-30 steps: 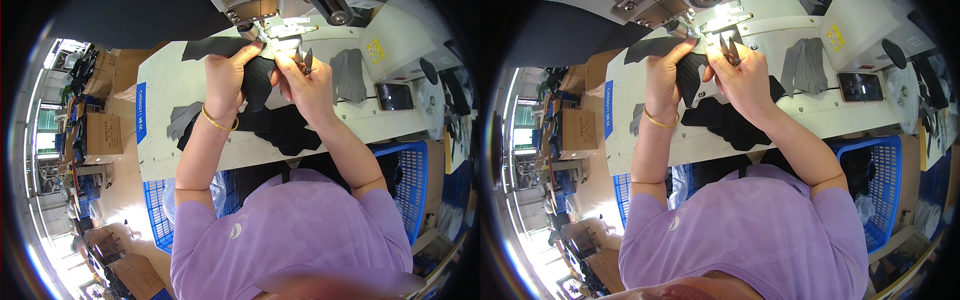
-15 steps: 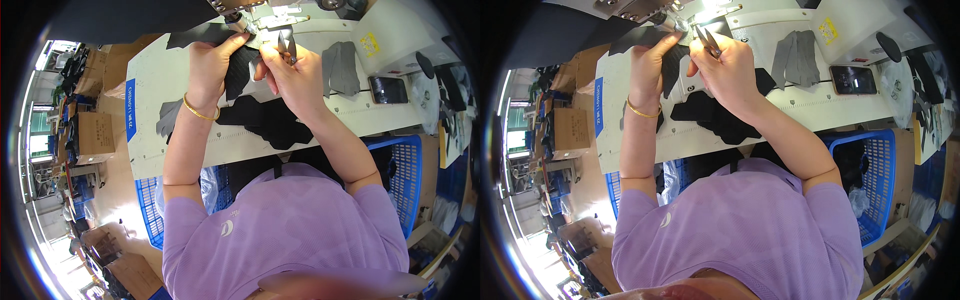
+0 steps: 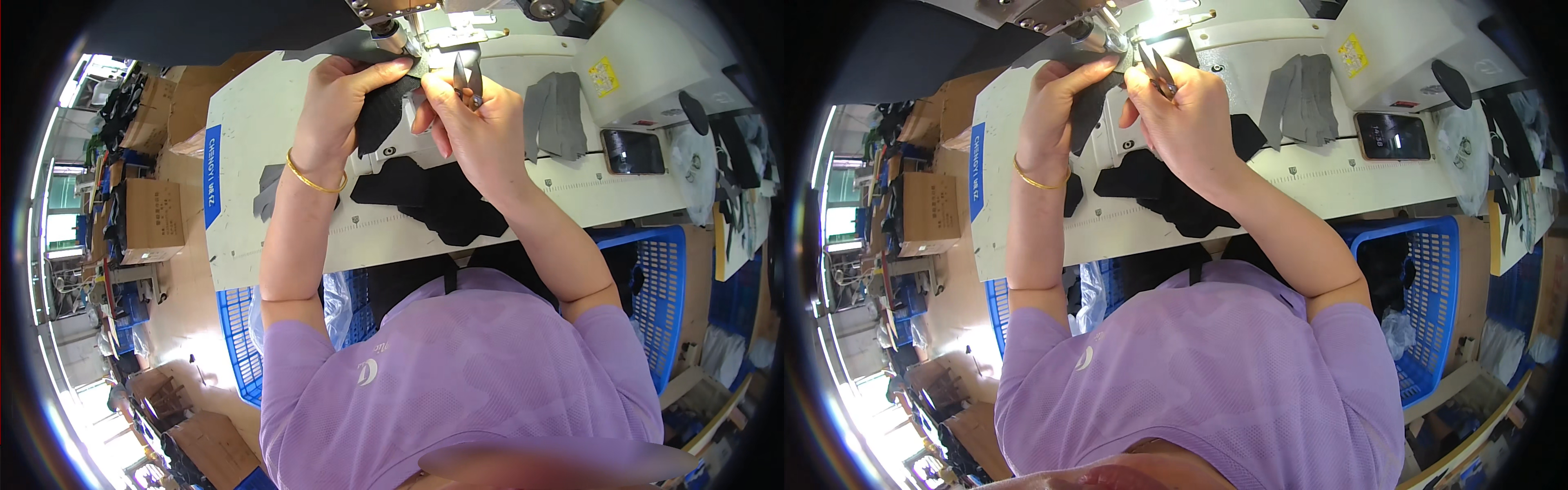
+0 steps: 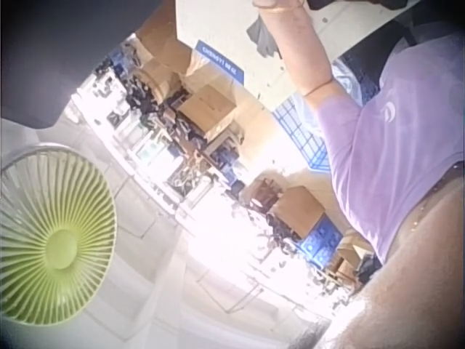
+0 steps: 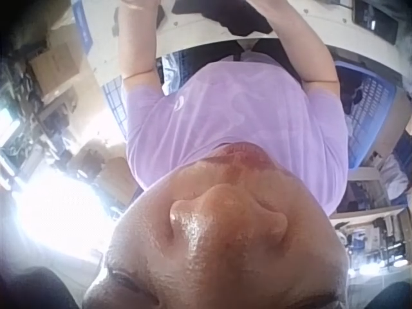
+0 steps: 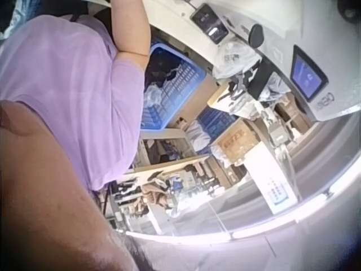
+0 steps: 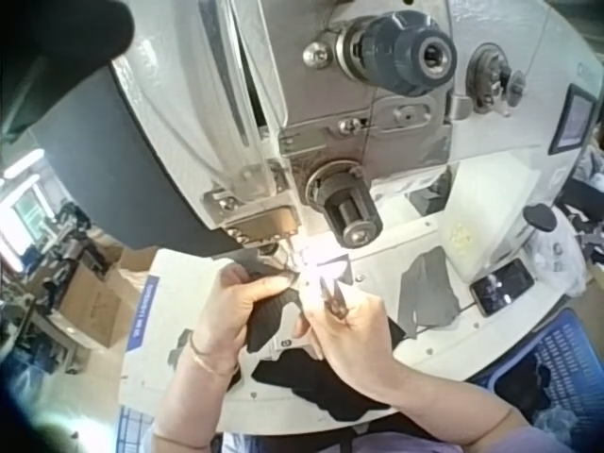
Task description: Using an industrial sewing machine to join black fabric shoe components together.
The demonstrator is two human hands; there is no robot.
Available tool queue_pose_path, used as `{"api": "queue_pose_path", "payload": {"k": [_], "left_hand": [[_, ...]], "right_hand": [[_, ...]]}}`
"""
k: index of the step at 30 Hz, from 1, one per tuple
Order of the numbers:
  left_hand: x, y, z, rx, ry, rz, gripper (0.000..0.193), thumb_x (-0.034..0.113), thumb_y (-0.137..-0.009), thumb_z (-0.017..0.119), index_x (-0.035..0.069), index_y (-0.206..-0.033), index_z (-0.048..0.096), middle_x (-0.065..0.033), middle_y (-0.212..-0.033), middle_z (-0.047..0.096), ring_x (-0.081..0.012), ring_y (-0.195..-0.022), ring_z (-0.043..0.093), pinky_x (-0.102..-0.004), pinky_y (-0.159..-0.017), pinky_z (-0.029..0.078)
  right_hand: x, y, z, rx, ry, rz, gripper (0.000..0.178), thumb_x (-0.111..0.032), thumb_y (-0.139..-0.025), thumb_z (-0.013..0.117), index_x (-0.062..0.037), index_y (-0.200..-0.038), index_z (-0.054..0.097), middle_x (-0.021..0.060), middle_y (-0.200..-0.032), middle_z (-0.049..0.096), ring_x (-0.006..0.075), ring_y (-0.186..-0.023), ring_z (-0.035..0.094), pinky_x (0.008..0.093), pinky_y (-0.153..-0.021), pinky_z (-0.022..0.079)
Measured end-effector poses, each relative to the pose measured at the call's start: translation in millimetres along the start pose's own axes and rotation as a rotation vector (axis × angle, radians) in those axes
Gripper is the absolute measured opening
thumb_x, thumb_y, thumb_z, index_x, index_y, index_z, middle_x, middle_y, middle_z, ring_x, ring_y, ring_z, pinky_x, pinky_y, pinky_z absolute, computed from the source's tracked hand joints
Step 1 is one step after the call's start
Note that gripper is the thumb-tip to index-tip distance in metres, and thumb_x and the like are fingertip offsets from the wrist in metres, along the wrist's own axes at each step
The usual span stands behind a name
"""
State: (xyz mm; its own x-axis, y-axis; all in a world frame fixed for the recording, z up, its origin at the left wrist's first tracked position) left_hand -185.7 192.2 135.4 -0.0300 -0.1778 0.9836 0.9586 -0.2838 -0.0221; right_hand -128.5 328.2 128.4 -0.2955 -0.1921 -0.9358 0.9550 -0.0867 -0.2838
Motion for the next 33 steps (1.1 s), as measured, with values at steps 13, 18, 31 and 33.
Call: {"api": "queue_pose_path", "payload": {"k": [13,18,31,33], "left_hand": [[8,-8,-2,0.092,-0.033,0.123,0.013,-0.004,-0.081,0.067,-0.010,-0.092,0.069,-0.0140,-0.085,0.070,-0.0158,-0.070,0.067,-0.0248,-0.063,0.055],[13,-12,-4,0.103,0.008,0.224,0.013,-0.005,-0.080,0.066,-0.007,-0.092,0.071,-0.0117,-0.084,0.070,-0.0134,-0.070,0.066,-0.0234,-0.062,0.053],[15,-12,-5,0.151,-0.005,0.235,0.014,-0.005,-0.079,0.066,-0.009,-0.092,0.070,-0.0103,-0.083,0.070,-0.0122,-0.067,0.065,-0.0229,-0.059,0.053],[15,-11,-4,0.171,0.005,0.210,0.015,-0.005,-0.079,0.067,-0.008,-0.092,0.070,-0.0103,-0.083,0.070,-0.0123,-0.066,0.065,-0.0234,-0.059,0.053]], "right_hand": [[5,7,-5,-0.027,-0.018,0.010,0.019,-0.012,-0.093,0.056,0.0031,-0.089,0.068,0.0078,-0.061,0.064,0.0040,-0.042,0.047,0.0215,-0.039,0.037],[9,9,-1,-0.055,-0.047,0.022,0.020,-0.012,-0.094,0.055,0.0034,-0.090,0.068,0.0077,-0.060,0.063,0.0047,-0.042,0.047,0.0214,-0.039,0.036],[10,12,0,-0.068,-0.018,0.021,0.019,-0.012,-0.092,0.057,0.0033,-0.086,0.067,0.0066,-0.059,0.062,0.0052,-0.041,0.047,0.0218,-0.038,0.035],[13,13,0,-0.075,-0.008,0.059,0.019,-0.013,-0.092,0.058,0.0027,-0.084,0.066,0.0061,-0.059,0.062,0.0052,-0.041,0.047,0.0222,-0.038,0.036]]}}
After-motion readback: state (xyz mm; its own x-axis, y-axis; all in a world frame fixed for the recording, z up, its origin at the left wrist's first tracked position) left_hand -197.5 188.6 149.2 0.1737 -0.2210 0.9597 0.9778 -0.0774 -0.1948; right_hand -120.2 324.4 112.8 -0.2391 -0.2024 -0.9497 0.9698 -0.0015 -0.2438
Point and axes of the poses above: each hand's wrist, its own y-axis away from the middle knuckle, its own z-axis out of the palm, x = y × z, the point moved 9 cm from there along -y, towards the middle knuckle
